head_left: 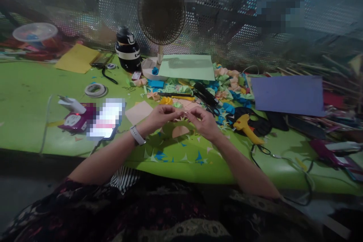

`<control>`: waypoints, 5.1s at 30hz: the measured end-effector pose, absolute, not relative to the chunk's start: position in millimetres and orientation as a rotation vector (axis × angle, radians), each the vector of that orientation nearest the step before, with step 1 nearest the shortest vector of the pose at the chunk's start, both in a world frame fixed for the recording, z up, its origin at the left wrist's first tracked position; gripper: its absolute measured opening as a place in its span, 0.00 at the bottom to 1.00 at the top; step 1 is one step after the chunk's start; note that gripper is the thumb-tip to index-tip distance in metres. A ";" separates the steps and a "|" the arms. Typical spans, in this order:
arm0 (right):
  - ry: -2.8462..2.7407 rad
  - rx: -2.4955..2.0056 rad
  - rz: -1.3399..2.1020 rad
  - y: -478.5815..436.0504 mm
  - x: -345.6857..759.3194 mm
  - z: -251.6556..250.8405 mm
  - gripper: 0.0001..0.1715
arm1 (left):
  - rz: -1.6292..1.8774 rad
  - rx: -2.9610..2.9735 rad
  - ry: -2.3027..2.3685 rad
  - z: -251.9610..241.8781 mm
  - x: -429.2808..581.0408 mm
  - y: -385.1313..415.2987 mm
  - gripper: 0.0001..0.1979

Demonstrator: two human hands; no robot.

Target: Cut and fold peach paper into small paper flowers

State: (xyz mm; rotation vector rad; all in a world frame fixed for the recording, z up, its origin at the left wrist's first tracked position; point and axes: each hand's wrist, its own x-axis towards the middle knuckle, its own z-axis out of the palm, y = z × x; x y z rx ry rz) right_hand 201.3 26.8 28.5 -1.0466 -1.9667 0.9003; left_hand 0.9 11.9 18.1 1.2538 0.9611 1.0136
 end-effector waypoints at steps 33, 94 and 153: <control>-2.020 -1.085 1.251 39.2 216.0 44.4 0.13 | 0.934 1.326 0.998 23.9 -4.5 14.6 0.15; -2.129 -0.741 0.493 32.8 211.4 25.4 0.06 | 0.945 1.060 0.860 21.0 -2.3 12.1 0.19; -1.949 -0.991 0.782 27.5 203.3 20.1 0.13 | 0.878 1.209 0.838 18.0 2.8 9.1 0.16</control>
